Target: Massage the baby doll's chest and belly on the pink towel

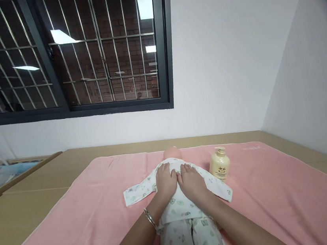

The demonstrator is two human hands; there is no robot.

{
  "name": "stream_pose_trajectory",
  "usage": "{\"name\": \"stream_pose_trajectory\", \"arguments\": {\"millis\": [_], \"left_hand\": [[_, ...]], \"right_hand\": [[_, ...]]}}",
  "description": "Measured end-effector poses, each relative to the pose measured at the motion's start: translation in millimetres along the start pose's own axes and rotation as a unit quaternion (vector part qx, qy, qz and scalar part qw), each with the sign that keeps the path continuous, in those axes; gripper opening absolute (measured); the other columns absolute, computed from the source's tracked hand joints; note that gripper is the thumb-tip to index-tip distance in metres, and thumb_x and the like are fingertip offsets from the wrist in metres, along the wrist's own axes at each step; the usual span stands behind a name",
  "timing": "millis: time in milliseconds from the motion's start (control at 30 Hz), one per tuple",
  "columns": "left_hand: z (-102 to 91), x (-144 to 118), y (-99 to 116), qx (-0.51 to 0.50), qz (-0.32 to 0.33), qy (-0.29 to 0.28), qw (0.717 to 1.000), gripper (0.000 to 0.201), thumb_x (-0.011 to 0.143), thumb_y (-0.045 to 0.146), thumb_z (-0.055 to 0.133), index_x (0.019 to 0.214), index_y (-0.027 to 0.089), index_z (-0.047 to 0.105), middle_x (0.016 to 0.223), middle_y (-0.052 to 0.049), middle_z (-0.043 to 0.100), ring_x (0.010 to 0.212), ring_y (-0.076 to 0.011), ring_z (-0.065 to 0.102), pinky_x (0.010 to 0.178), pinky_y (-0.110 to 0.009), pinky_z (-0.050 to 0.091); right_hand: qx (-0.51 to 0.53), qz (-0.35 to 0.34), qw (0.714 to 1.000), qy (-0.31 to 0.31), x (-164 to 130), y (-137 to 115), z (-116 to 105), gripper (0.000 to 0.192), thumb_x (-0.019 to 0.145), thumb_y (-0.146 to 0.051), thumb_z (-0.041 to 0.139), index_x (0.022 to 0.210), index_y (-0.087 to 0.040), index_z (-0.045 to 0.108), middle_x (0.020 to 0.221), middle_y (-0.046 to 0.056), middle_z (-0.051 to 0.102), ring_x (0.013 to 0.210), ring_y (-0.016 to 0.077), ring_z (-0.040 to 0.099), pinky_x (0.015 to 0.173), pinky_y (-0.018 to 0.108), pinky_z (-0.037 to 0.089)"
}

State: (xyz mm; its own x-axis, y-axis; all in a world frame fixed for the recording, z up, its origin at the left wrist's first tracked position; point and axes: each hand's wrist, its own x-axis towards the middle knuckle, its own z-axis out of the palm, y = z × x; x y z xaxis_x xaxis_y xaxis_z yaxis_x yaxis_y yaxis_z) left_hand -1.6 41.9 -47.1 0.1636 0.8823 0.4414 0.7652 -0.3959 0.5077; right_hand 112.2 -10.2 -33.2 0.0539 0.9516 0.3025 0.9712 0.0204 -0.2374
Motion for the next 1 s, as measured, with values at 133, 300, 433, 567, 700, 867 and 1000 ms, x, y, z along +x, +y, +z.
{"name": "stream_pose_trajectory", "arguments": {"millis": [133, 300, 433, 567, 700, 867, 1000], "left_hand": [[-0.5, 3.5, -4.8, 0.007, 0.002, -0.038, 0.999, 0.051, 0.090, 0.032, 0.042, 0.135, 0.010, 0.049, 0.147, -0.016, 0.044, 0.141, -0.0288, 0.031, 0.117, -0.047, 0.019], [-6.6, -0.8, 2.9, 0.049, 0.029, -0.033, 0.998, 0.045, 0.092, 0.028, 0.037, 0.130, 0.011, 0.055, 0.138, -0.015, 0.054, 0.134, -0.0274, 0.043, 0.114, -0.044, 0.026], [-12.3, -12.3, 19.6, 0.097, 0.031, -0.007, 0.995, 0.039, 0.093, 0.024, 0.036, 0.117, 0.013, 0.064, 0.125, -0.015, 0.064, 0.123, -0.0273, 0.054, 0.105, -0.040, 0.039], [-14.6, -18.9, 29.4, 0.109, 0.018, -0.010, 0.994, 0.037, 0.093, 0.025, 0.033, 0.098, 0.015, 0.069, 0.109, -0.015, 0.069, 0.109, -0.0286, 0.062, 0.091, -0.039, 0.047], [-12.5, -8.7, 20.4, 0.090, -0.001, -0.009, 0.996, 0.034, 0.091, 0.028, 0.040, 0.109, 0.017, 0.067, 0.120, -0.014, 0.066, 0.118, -0.0276, 0.057, 0.098, -0.038, 0.043], [-8.8, 11.1, -0.1, 0.014, -0.004, -0.048, 0.999, 0.044, 0.091, 0.032, 0.039, 0.123, 0.012, 0.060, 0.136, -0.015, 0.056, 0.132, -0.0270, 0.045, 0.112, -0.043, 0.028], [-4.3, 14.7, -6.8, -0.007, 0.007, -0.044, 0.999, 0.045, 0.091, 0.032, 0.037, 0.127, 0.013, 0.058, 0.138, -0.014, 0.054, 0.135, -0.0263, 0.041, 0.115, -0.045, 0.024]], "right_hand": [[-0.020, -0.006, 1.000, 0.001, -9.0, -7.5, -3.9, 0.053, 0.097, -0.031, 0.031, 0.137, 0.000, 0.046, 0.138, 0.023, 0.050, 0.131, 0.0299, 0.043, 0.111, 0.040, 0.022], [0.013, -0.020, 1.000, -0.010, -0.2, 0.7, -6.5, 0.052, 0.098, -0.031, 0.028, 0.136, -0.002, 0.047, 0.139, 0.021, 0.050, 0.134, 0.0276, 0.040, 0.111, 0.037, 0.023], [0.074, -0.039, 0.996, -0.017, 19.6, 19.8, -2.0, 0.051, 0.098, -0.033, 0.026, 0.137, -0.005, 0.047, 0.145, 0.017, 0.045, 0.138, 0.0248, 0.034, 0.113, 0.038, 0.019], [0.093, -0.050, 0.994, -0.027, 29.5, 32.0, 5.6, 0.052, 0.098, -0.033, 0.028, 0.141, -0.008, 0.041, 0.150, 0.014, 0.038, 0.141, 0.0235, 0.028, 0.115, 0.039, 0.018], [0.065, -0.046, 0.997, -0.022, 24.4, 26.8, 4.6, 0.052, 0.097, -0.031, 0.028, 0.142, -0.008, 0.040, 0.149, 0.014, 0.039, 0.139, 0.0257, 0.030, 0.114, 0.041, 0.017], [0.017, -0.018, 1.000, 0.013, 5.9, 3.0, -4.7, 0.047, 0.096, -0.027, 0.028, 0.127, -0.006, 0.055, 0.130, 0.019, 0.058, 0.126, 0.0310, 0.046, 0.106, 0.040, 0.028], [-0.009, -0.011, 1.000, 0.023, -4.8, -9.9, -7.2, 0.042, 0.094, -0.023, 0.031, 0.118, -0.005, 0.060, 0.120, 0.022, 0.062, 0.118, 0.0320, 0.053, 0.099, 0.039, 0.035]]}}
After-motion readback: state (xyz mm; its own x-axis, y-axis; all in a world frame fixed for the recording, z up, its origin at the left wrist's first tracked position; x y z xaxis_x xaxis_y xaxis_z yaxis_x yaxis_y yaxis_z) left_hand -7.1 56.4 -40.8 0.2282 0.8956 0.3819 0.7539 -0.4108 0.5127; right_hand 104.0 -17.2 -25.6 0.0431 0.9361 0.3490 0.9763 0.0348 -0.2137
